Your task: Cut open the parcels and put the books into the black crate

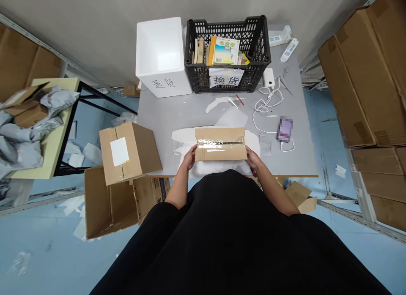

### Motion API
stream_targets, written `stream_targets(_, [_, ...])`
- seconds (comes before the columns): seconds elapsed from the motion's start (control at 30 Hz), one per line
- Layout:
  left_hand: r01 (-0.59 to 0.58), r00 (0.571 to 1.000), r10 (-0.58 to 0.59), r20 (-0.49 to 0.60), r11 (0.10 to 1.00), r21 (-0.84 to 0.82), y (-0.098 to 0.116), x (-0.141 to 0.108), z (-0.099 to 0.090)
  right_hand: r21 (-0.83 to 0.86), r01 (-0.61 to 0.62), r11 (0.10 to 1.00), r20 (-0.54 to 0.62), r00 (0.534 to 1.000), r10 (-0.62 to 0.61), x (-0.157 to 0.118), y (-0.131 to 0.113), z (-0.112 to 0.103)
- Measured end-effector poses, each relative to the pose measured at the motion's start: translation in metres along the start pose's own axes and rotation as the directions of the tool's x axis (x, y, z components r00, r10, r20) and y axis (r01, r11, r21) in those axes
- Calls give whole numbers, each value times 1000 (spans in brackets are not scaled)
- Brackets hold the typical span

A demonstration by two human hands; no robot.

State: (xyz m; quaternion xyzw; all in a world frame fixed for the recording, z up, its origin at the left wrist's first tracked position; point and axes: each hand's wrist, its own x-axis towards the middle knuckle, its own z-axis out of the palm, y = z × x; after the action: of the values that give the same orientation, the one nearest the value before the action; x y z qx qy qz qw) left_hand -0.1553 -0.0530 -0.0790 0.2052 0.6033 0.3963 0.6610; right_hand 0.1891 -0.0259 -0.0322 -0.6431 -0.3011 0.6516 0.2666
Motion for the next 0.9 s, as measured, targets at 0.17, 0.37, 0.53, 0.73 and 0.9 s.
stream_targets(0.17, [-15, 996, 23, 89, 996, -93, -5, -5, 8, 87, 53, 995, 110, 992, -62, 3, 11, 4])
stream_targets(0.37, [-69, 995, 71, 72, 997, -17, 5, -13, 22, 35, 105, 994, 69, 992, -108, -1, -3, 2])
stream_targets(0.53, [-122, 982, 100, 160, 983, 138, 33, -18, 15, -105, 119, 987, 41, 993, -115, -8, -38, -7])
stream_targets(0.73, [-65, 979, 11, 202, 963, 263, 57, -24, 15, -253, -59, 966, -65, 997, 44, -4, -66, -3])
stream_targets(0.9, [112, 985, -158, 70, 891, 440, 64, -23, 15, -300, -223, 928, -55, 975, 216, 9, -69, -2])
